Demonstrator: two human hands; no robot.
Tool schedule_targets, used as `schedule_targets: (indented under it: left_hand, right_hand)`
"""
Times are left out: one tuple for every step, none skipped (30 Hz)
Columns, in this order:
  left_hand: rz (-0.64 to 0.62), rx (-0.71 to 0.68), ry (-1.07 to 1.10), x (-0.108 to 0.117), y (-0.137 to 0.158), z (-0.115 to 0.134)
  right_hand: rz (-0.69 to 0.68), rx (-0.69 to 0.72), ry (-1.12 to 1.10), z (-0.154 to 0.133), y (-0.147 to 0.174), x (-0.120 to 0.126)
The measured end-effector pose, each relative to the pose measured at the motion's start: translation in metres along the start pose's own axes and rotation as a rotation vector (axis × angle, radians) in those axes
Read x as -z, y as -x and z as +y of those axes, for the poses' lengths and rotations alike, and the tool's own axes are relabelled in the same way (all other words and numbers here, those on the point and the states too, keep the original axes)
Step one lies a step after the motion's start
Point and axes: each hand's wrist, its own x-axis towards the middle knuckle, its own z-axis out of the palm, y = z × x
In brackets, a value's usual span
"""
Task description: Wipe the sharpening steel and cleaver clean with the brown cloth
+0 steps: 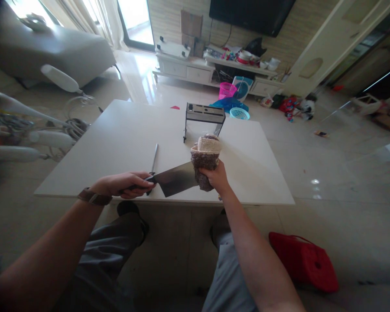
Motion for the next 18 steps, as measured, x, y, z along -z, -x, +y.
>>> schedule_targets:
  left_hand:
    - [-0.002, 0.009, -0.005, 0.000, 0.000, 0.000]
    - [-0.005, 0.017, -0.013, -0.001, 0.000, 0.000]
    - [-0.008, 0.024, -0.024, -0.001, -0.001, -0.001]
    - [-0.009, 0.028, -0.034, -0.001, -0.001, -0.001]
    - [-0.008, 0.033, -0.044, -0.001, -0.002, -0.002]
    - [-0.005, 0.037, -0.052, -0.001, -0.003, -0.002]
    - [0.001, 0.040, -0.056, -0.002, -0.003, -0.002]
    - [0.007, 0.041, -0.058, -0.002, -0.004, -0.002]
    - [0.012, 0.039, -0.056, -0.002, -0.004, -0.002]
    - [0.018, 0.032, -0.051, -0.002, -0.004, -0.001]
    - [0.024, 0.021, -0.045, -0.001, -0.003, -0.001]
    - [0.030, 0.007, -0.039, -0.001, -0.002, 0.000]
    - [0.036, -0.006, -0.035, -0.001, -0.001, 0.000]
    - [0.042, -0.020, -0.029, 0.000, 0.000, 0.001]
    - [0.049, -0.037, -0.018, 0.000, 0.001, 0.001]
    - [0.056, -0.058, -0.002, 0.000, 0.002, 0.002]
    - [0.064, -0.084, 0.021, 0.000, 0.002, 0.002]
    - [0.075, -0.116, 0.050, -0.001, 0.001, 0.002]
  right_hand:
    - [-0.019, -0.012, 0.012, 0.001, -0.001, 0.001]
    - [-0.037, -0.027, 0.024, 0.003, -0.001, 0.003]
    - [-0.052, -0.042, 0.034, 0.004, -0.002, 0.004]
    - [-0.065, -0.056, 0.046, 0.005, -0.002, 0.005]
    - [-0.072, -0.067, 0.060, 0.005, -0.002, 0.006]
    - [-0.077, -0.075, 0.075, 0.006, -0.002, 0.007]
    - [-0.080, -0.084, 0.087, 0.005, -0.002, 0.007]
    - [-0.084, -0.096, 0.090, 0.005, -0.001, 0.007]
    - [-0.087, -0.109, 0.084, 0.004, -0.001, 0.007]
    - [-0.089, -0.123, 0.066, 0.003, -0.001, 0.006]
    - [-0.091, -0.138, 0.038, 0.001, 0.000, 0.006]
    - [-0.092, -0.152, -0.001, 0.000, 0.000, 0.005]
    - [-0.087, -0.163, -0.046, -0.002, 0.000, 0.004]
    - [-0.072, -0.172, -0.094, -0.004, -0.001, 0.003]
    - [-0.046, -0.180, -0.146, -0.006, -0.001, 0.002]
    - [-0.010, -0.187, -0.203, -0.008, -0.001, 0.001]
    - [0.028, -0.198, -0.262, -0.010, -0.002, 0.000]
    - [0.060, -0.213, -0.321, -0.012, -0.002, -0.001]
